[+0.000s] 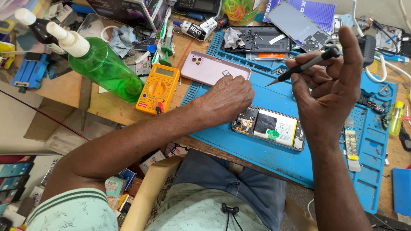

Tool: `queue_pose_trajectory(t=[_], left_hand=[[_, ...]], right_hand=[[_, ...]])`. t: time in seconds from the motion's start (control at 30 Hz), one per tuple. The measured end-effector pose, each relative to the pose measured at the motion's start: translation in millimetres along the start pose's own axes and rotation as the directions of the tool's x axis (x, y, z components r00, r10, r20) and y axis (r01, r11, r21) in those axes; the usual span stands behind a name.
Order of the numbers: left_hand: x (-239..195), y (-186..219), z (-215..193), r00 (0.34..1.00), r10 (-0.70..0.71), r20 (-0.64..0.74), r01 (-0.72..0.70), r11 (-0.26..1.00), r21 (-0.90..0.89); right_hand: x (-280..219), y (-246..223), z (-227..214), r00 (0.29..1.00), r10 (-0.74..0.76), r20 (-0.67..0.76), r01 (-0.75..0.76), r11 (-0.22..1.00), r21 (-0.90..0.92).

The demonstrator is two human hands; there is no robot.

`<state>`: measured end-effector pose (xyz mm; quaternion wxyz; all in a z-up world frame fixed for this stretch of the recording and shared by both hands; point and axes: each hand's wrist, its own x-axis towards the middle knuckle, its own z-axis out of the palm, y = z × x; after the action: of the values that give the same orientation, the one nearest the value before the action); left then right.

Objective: The person uses a screwdriver and tweezers to remove screws and small components from a disassembled smartphone on a blue work mat. They place removed parts into a pink phone case and continue adjusting internal components before closing the device.

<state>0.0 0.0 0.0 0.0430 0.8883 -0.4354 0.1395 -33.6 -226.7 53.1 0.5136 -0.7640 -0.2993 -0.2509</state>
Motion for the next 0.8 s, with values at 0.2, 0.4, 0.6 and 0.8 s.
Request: queue_pose_trajectory(t=[0.2, 0.4, 0.6, 0.8], left_hand=[[0, 0, 5, 1.0, 0.014, 0.001, -0.014, 1.0, 0.028], [-7, -10, -2, 0.994, 0.06, -0.089, -0.067, 0.994, -0.084], [-1, -8, -5, 0.997, 0.077, 0.006, -0.077, 0.997, -0.028], [3, -10, -7, 0.99, 0.138, -0.02, -0.139, 0.99, -0.032]], right_hand=[[-6, 8, 8, 1.0, 0.009, -0.007, -0.009, 1.0, 0.026], [-5, 7, 7, 1.0, 0.009, -0.004, -0.009, 1.0, -0.001], [-5, 7, 9, 1.0, 0.029, -0.01, -0.028, 0.998, 0.047], [-4, 10, 12, 0.999, 0.05, -0.008, -0.049, 0.994, 0.102]])
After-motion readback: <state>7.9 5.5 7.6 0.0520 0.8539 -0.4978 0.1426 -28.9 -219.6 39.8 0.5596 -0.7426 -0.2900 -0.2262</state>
